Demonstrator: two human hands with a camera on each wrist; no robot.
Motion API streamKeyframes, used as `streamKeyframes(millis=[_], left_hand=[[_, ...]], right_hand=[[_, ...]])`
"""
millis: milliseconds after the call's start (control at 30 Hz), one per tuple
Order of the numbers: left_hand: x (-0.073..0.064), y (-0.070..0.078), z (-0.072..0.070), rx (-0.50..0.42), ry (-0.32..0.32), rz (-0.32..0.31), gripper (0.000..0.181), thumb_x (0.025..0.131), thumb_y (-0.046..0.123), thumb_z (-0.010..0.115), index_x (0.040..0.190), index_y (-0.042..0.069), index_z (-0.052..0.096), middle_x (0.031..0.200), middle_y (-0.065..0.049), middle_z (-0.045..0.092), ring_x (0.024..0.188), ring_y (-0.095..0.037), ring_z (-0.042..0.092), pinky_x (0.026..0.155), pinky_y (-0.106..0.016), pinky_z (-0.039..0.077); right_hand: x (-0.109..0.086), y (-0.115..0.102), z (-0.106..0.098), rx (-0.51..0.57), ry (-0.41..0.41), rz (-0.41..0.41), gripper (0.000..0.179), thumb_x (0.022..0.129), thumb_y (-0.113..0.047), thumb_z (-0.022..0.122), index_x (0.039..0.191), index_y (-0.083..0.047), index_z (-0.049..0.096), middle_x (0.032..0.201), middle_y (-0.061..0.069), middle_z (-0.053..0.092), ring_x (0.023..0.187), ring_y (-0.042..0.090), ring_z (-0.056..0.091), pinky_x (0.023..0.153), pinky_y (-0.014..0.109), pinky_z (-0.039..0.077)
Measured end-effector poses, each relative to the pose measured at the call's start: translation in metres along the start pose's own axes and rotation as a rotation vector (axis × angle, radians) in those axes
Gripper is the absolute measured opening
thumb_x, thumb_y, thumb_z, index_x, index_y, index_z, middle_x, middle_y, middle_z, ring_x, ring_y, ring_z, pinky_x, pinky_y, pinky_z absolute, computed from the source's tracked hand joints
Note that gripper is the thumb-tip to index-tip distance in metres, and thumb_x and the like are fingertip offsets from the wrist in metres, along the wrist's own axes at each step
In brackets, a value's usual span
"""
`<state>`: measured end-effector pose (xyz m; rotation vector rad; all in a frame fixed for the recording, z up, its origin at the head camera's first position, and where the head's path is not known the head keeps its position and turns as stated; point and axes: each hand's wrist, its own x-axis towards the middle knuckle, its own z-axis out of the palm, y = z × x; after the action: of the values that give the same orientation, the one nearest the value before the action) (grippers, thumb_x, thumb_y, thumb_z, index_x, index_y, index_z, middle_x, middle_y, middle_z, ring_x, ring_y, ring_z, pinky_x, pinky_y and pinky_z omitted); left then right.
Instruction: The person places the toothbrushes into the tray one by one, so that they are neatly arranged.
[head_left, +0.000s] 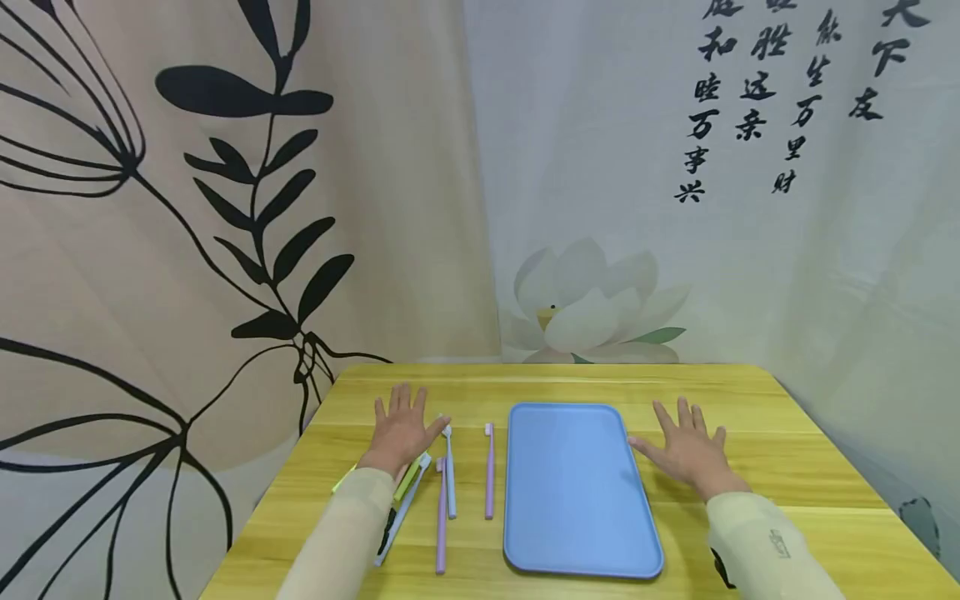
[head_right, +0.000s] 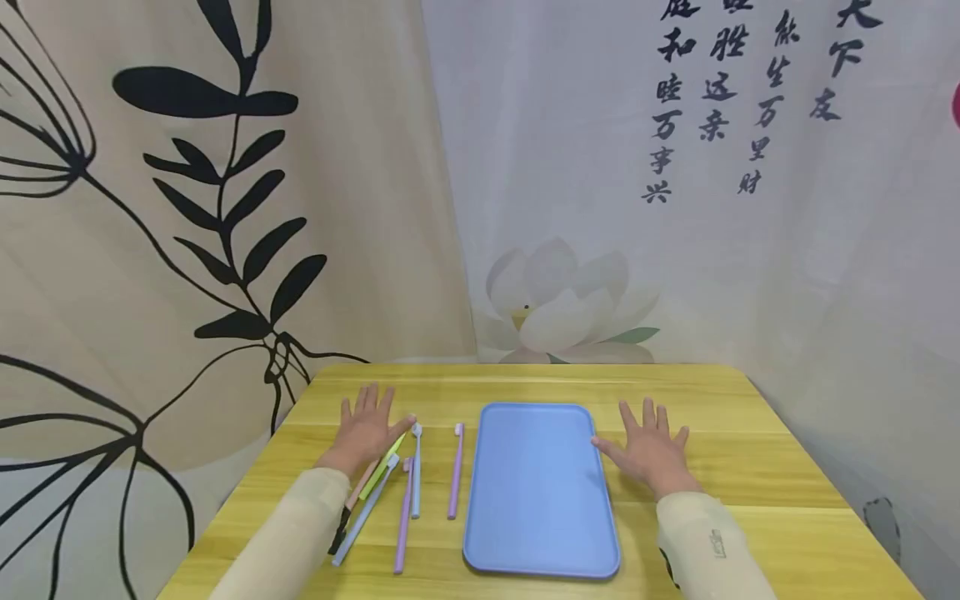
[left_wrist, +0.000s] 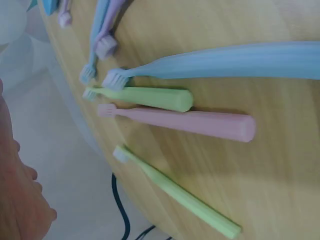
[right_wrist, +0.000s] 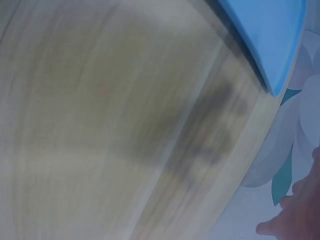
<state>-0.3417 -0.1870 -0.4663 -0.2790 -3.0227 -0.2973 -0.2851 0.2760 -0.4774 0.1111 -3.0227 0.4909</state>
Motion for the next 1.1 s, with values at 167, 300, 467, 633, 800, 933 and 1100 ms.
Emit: streamKeyframes(millis=[167, 300, 467, 633, 800, 933, 1100], left_hand=[[0.003, 0.001, -0.010, -0.020, 0.014, -0.007, 0.086, 0.099, 0.064, 0.038, 0.158, 0.004, 0.018, 0.160, -0.030, 0.006, 0.148, -0.044, 0.002, 0.113, -0.067, -0.001], [0.006, 0.002, -0.018, -0.061, 0.036, -0.007, 0.087, 0.099, 0.064, 0.038, 0.158, 0.002, 0.018, 0.160, -0.030, 0.006, 0.148, -0.045, 0.001, 0.113, -0.067, -0.002], [0.007, 0.005, -0.026, -0.113, 0.055, 0.001, 0.087, 0.099, 0.063, 0.040, 0.157, 0.001, 0.020, 0.159, -0.030, 0.010, 0.147, -0.046, 0.005, 0.113, -0.067, 0.000], [0.008, 0.003, -0.032, -0.134, 0.066, -0.006, 0.090, 0.098, 0.067, 0.036, 0.157, 0.001, 0.021, 0.159, -0.030, 0.012, 0.147, -0.045, 0.006, 0.113, -0.067, 0.003], [0.006, -0.001, -0.040, -0.181, 0.084, -0.011, 0.088, 0.099, 0.065, 0.037, 0.157, 0.001, 0.019, 0.159, -0.030, 0.015, 0.146, -0.046, 0.010, 0.112, -0.068, 0.007], [0.006, -0.006, -0.045, -0.233, 0.084, -0.017, 0.087, 0.099, 0.064, 0.038, 0.158, 0.004, 0.015, 0.159, -0.028, 0.015, 0.146, -0.046, 0.011, 0.112, -0.068, 0.007], [0.009, -0.014, -0.046, -0.283, 0.082, -0.032, 0.088, 0.099, 0.065, 0.036, 0.158, 0.003, 0.014, 0.160, -0.026, 0.014, 0.146, -0.046, 0.012, 0.113, -0.066, 0.010]], right_hand=[[0.001, -0.004, -0.007, 0.045, -0.034, 0.016, 0.095, 0.095, -0.065, 0.048, 0.156, 0.002, 0.020, 0.153, 0.042, 0.005, 0.137, 0.062, 0.008, 0.099, 0.082, 0.008], [0.002, -0.005, -0.014, 0.084, -0.054, 0.022, 0.096, 0.095, -0.066, 0.046, 0.155, 0.004, 0.018, 0.151, 0.044, 0.006, 0.134, 0.065, 0.012, 0.097, 0.080, 0.019], [0.003, -0.004, -0.016, 0.147, -0.078, 0.037, 0.097, 0.096, -0.066, 0.045, 0.155, 0.005, 0.014, 0.150, 0.045, 0.009, 0.131, 0.068, 0.014, 0.096, 0.079, 0.025], [0.003, -0.005, -0.016, 0.202, -0.061, 0.020, 0.091, 0.099, -0.058, 0.048, 0.154, 0.007, 0.017, 0.148, 0.045, 0.018, 0.131, 0.066, 0.022, 0.099, 0.076, 0.027], [0.003, -0.006, -0.014, 0.268, -0.068, 0.021, 0.092, 0.098, -0.058, 0.049, 0.154, 0.008, 0.017, 0.146, 0.045, 0.023, 0.131, 0.063, 0.027, 0.100, 0.073, 0.029], [0.001, -0.006, -0.013, 0.321, -0.073, 0.043, 0.091, 0.099, -0.057, 0.050, 0.154, 0.008, 0.017, 0.147, 0.044, 0.024, 0.132, 0.062, 0.026, 0.101, 0.072, 0.029], [0.000, -0.003, -0.008, 0.400, -0.078, 0.078, 0.087, 0.100, -0.051, 0.051, 0.154, 0.008, 0.017, 0.148, 0.042, 0.024, 0.130, 0.059, 0.033, 0.100, 0.069, 0.034]])
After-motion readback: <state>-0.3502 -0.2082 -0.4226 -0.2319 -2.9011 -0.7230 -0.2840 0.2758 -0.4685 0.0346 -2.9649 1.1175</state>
